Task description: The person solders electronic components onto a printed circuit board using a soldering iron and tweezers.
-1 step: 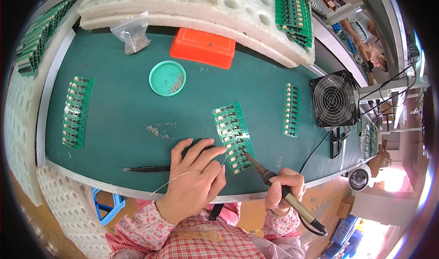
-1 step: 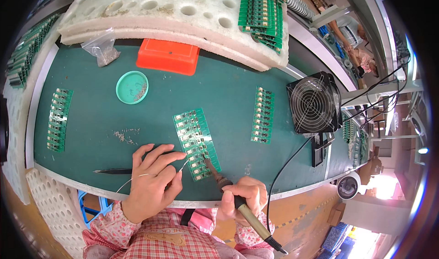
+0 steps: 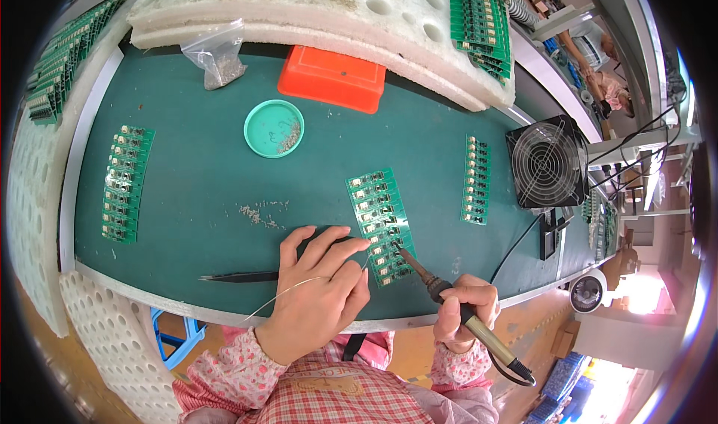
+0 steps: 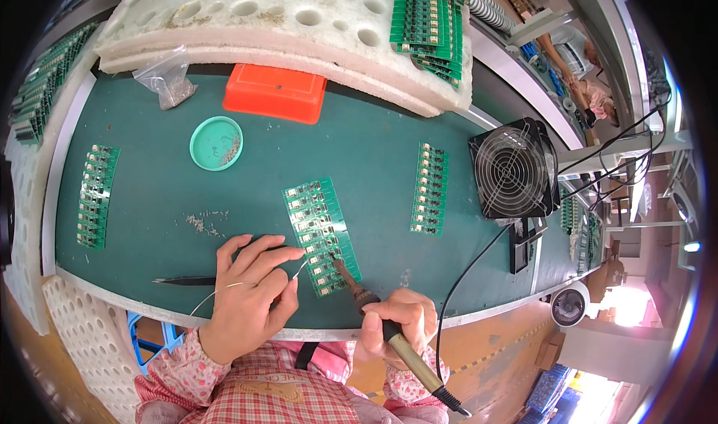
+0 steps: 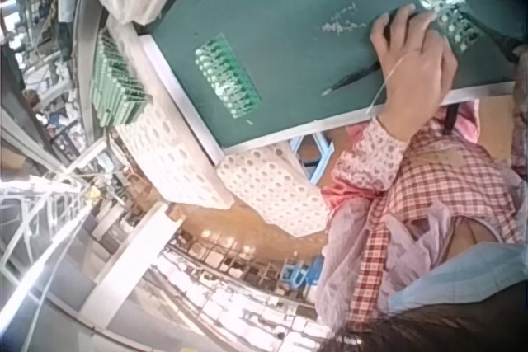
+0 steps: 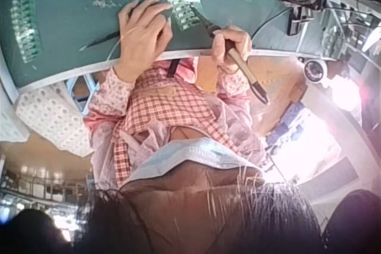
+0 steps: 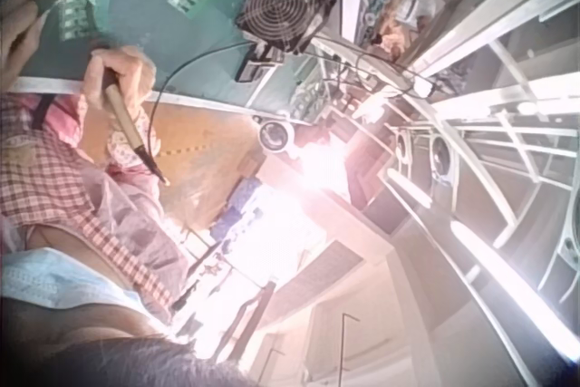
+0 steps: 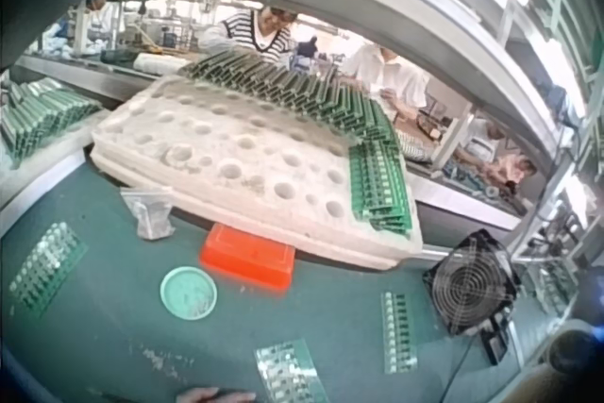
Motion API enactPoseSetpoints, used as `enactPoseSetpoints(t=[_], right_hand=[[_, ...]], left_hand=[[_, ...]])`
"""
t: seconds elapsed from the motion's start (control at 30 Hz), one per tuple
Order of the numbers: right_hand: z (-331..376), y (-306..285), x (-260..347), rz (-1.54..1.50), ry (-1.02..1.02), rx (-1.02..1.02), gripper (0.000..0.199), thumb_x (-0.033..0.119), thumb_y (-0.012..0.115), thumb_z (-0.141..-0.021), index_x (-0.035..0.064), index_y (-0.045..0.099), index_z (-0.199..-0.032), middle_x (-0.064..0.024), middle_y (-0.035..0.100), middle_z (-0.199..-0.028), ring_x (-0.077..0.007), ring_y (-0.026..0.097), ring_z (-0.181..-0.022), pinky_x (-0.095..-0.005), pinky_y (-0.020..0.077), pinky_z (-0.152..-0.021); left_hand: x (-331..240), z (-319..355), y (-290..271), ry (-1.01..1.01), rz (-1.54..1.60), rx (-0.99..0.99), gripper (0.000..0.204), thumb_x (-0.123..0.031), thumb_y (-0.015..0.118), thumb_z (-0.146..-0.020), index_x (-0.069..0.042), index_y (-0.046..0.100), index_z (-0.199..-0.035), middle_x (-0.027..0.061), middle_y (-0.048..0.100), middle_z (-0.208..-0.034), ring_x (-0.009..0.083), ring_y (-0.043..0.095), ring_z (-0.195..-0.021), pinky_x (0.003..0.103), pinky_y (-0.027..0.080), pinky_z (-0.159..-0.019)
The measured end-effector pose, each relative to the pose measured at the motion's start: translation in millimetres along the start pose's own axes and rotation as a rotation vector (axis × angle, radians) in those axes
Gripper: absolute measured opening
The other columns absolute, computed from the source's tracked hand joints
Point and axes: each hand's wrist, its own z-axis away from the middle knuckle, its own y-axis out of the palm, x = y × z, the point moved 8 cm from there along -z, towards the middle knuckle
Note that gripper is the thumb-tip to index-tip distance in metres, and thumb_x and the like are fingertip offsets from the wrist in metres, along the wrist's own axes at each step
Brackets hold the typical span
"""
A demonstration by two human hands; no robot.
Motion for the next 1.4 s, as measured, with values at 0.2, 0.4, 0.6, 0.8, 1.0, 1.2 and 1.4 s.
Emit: enactPoseSetpoints(t=[0.2,0.4,0.6,0.8,1.0,1.2,1.4], right_hand=[[-18.3,18.7,14.8,-0.01,-0.187,0.157,0.017,0.003,0.071,-0.08,0.0048,0.059,-0.092,-0.0022,0.059,-0.059,-0.0172,0.051,-0.042,-0.0302,0.0406,-0.043],[-22.0,27.9,18.0,-0.04,-0.186,0.214,0.018,0.001,0.071,-0.077,0.0043,0.06,-0.09,-0.0031,0.06,-0.061,-0.0173,0.051,-0.043,-0.0299,0.0394,-0.043],[-20.8,32.7,18.0,-0.049,-0.19,0.247,0.019,0.001,0.072,-0.076,0.0039,0.06,-0.09,-0.0018,0.058,-0.059,-0.0175,0.049,-0.042,-0.0295,0.0382,-0.042],[-18.9,39.1,29.6,0.05,-0.29,0.258,0.018,0.004,0.074,-0.074,0.005,0.061,-0.087,0.001,0.051,-0.056,-0.0154,0.045,-0.041,-0.0291,0.0342,-0.04],[-16.0,46.1,41.6,0.131,-0.338,0.313,0.02,0.006,0.075,-0.073,0.0058,0.061,-0.087,0.0031,0.046,-0.054,-0.0135,0.04,-0.04,-0.0278,0.0285,-0.039],[-15.2,36.2,33.2,0.074,-0.293,0.212,0.022,0.005,0.076,-0.072,0.0061,0.061,-0.088,0.0026,0.047,-0.055,-0.0144,0.043,-0.04,-0.0286,0.0333,-0.04],[-11.3,13.6,17.6,0.096,-0.098,0.091,0.014,0.009,0.073,-0.08,0.007,0.062,-0.088,-0.0005,0.056,-0.062,-0.0185,0.052,-0.048,-0.0314,0.0445,-0.05]], left_hand=[[2.4,-1.7,3.4,0.005,-0.036,-0.012,0.017,-0.008,0.072,-0.08,-0.007,0.057,-0.071,0.0035,0.069,-0.116,0.0257,0.061,-0.115,0.051,0.037,-0.101],[2.9,-1.8,4.4,0.024,-0.045,0.023,0.01,-0.01,0.072,-0.081,-0.006,0.063,-0.078,0.0062,0.066,-0.114,0.0257,0.058,-0.118,0.052,0.036,-0.103],[2.9,-1.3,6.9,0.025,-0.054,0.026,0.01,-0.011,0.071,-0.081,-0.006,0.064,-0.077,0.0056,0.065,-0.115,0.0257,0.056,-0.119,0.052,0.036,-0.103],[2.6,-2.2,5.9,0.006,-0.048,0.002,0.015,-0.008,0.073,-0.079,-0.006,0.06,-0.073,0.0026,0.066,-0.117,0.0241,0.06,-0.115,0.051,0.037,-0.101],[2.7,-2.4,5.1,0.002,-0.031,0.008,0.014,-0.007,0.073,-0.078,-0.006,0.06,-0.072,0.0035,0.067,-0.117,0.0245,0.059,-0.117,0.051,0.037,-0.101],[4.6,-1.4,3.9,0.006,-0.023,0.01,0.014,-0.006,0.072,-0.078,-0.005,0.059,-0.072,0.004,0.068,-0.117,0.0253,0.059,-0.118,0.051,0.038,-0.101],[3.4,-0.6,5.6,0.035,-0.039,0.038,0.01,-0.009,0.071,-0.081,-0.005,0.063,-0.079,0.0058,0.065,-0.118,0.026,0.055,-0.121,0.051,0.036,-0.104]])
